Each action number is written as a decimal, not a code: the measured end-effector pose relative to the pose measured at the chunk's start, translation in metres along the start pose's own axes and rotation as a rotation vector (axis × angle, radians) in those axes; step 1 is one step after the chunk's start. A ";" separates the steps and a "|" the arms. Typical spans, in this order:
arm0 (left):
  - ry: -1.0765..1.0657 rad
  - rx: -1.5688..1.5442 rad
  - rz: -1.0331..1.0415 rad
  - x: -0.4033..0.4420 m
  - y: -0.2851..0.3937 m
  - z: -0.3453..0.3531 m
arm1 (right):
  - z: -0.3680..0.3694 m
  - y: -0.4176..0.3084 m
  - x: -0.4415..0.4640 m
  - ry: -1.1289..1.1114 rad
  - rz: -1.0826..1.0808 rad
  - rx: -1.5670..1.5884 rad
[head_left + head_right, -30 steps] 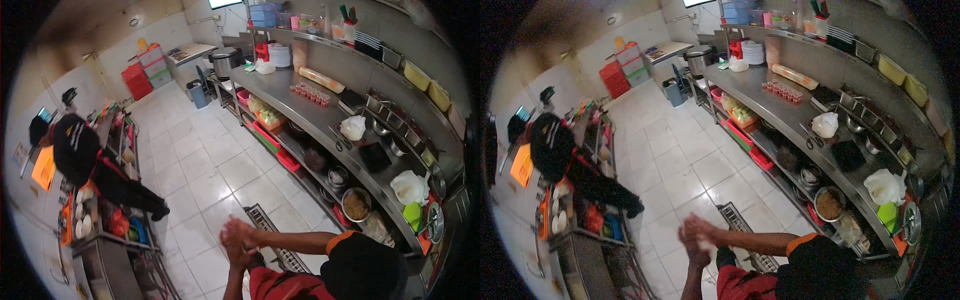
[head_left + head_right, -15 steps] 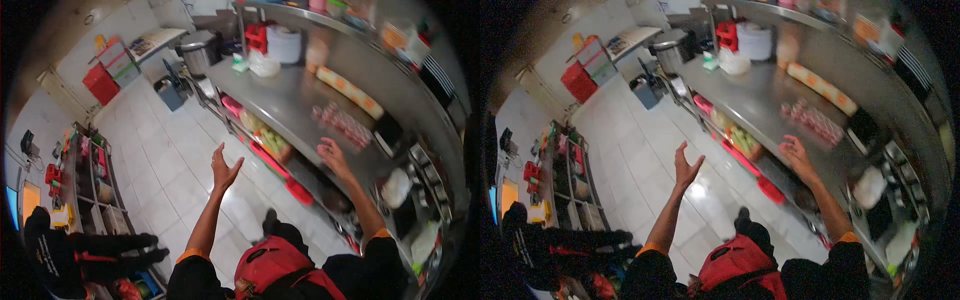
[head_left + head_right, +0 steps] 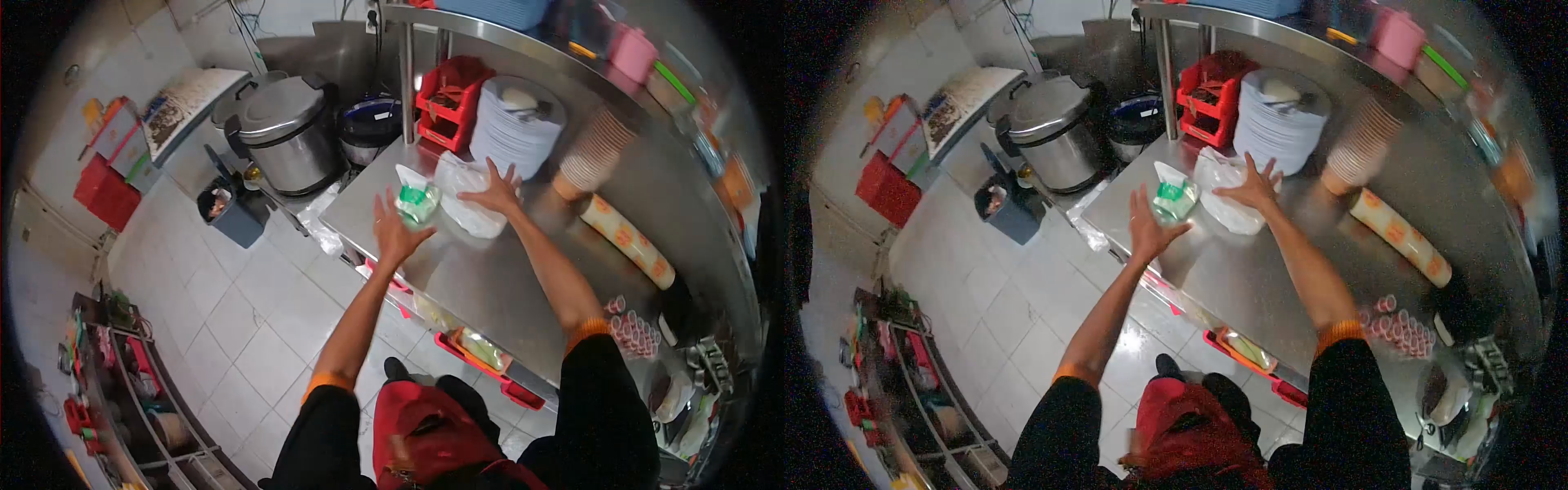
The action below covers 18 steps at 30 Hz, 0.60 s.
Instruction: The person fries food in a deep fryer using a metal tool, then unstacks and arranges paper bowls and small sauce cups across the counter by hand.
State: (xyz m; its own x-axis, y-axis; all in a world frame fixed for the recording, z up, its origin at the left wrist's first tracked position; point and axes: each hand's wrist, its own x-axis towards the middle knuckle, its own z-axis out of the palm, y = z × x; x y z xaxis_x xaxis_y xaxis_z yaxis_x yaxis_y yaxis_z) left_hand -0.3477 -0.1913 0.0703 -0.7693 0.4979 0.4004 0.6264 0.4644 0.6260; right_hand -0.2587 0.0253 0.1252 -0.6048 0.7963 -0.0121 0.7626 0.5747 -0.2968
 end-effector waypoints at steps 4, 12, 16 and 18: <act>-0.235 -0.050 -0.093 0.078 -0.009 0.055 | 0.037 0.017 0.065 -0.132 -0.153 0.150; -0.068 -0.547 -0.056 0.082 -0.097 0.030 | 0.044 -0.057 0.064 -0.175 -0.264 0.697; 0.161 -0.457 -0.165 0.118 -0.179 -0.065 | 0.064 -0.176 0.066 -0.215 -0.279 0.694; 0.227 -0.310 -0.205 0.138 -0.239 -0.084 | 0.114 -0.226 0.095 0.214 -0.965 0.700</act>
State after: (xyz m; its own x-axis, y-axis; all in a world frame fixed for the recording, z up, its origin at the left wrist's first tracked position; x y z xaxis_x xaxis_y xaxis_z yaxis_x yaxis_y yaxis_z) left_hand -0.6144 -0.2957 0.0320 -0.9035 0.2288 0.3623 0.4173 0.2774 0.8654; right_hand -0.5144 -0.0500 0.0825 -0.7553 0.1494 0.6381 -0.3110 0.7754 -0.5496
